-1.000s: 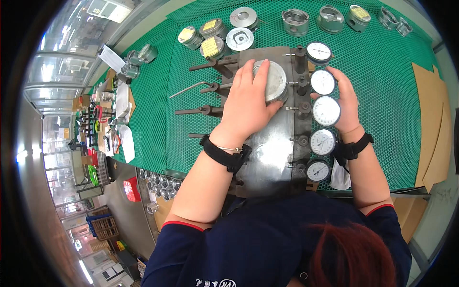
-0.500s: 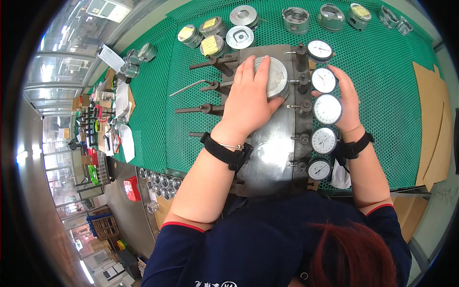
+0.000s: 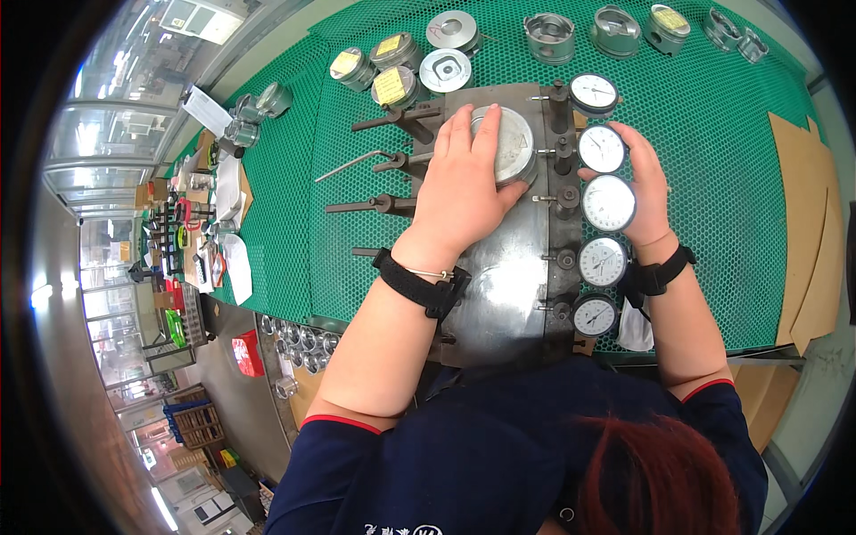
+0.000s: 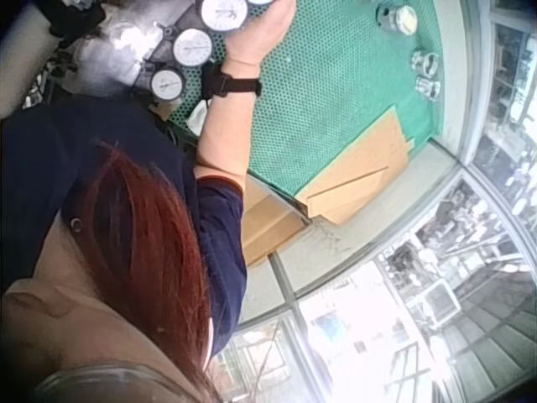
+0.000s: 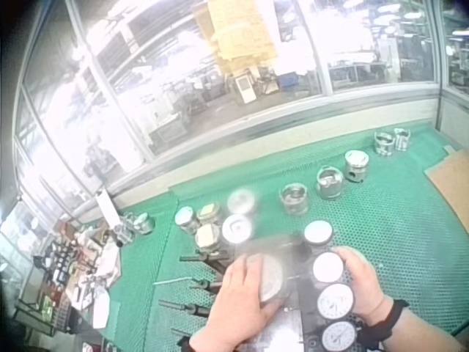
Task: The person places a piston into a metal fixture and uses a small metal tool to tighten the clamps. They then rotate the piston and check the readings on several dial gauges attached to the fixture. The person repeats the tightening and checking process multiple times to ensure the piston is secured and measured correctly.
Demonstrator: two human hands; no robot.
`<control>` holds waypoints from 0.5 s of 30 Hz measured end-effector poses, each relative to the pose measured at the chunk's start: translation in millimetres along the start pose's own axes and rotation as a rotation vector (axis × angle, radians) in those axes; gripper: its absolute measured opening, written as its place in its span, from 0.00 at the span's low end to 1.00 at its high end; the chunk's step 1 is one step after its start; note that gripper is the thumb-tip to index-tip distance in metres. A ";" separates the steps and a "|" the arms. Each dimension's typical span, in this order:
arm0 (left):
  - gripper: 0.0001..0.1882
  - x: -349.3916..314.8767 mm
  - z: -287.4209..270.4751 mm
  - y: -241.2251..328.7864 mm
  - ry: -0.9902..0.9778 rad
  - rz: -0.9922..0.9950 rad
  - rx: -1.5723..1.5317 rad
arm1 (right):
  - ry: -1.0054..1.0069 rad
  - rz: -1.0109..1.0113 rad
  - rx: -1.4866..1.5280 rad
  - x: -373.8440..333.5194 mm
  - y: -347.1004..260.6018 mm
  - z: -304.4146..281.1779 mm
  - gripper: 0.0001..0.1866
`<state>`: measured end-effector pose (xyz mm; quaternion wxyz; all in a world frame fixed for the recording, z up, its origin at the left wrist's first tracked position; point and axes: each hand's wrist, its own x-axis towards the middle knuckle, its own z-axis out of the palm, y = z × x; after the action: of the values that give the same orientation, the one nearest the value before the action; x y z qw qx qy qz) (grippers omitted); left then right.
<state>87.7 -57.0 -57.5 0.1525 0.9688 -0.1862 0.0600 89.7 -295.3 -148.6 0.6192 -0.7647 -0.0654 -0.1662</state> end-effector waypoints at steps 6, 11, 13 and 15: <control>0.48 -5.8 -3.6 -0.4 -0.020 -0.009 -0.016 | -0.012 -0.078 -0.122 0.7 -5.9 -1.8 0.39; 0.48 -2.3 -4.5 -0.5 -0.007 0.002 -0.035 | -0.001 -0.149 -0.164 3.0 -8.5 -1.8 0.39; 0.49 -2.6 -1.9 -2.3 0.010 -0.006 -0.039 | -0.005 -0.174 -0.193 2.8 -8.1 -1.6 0.39; 0.49 -1.5 -1.2 -2.0 0.003 -0.006 -0.031 | -0.002 -0.078 -0.103 1.9 -4.1 0.1 0.39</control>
<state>87.0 -54.3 -57.2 0.1679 0.9667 -0.1840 0.0580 90.2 -294.5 -144.2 0.5721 -0.7925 -0.0872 -0.1926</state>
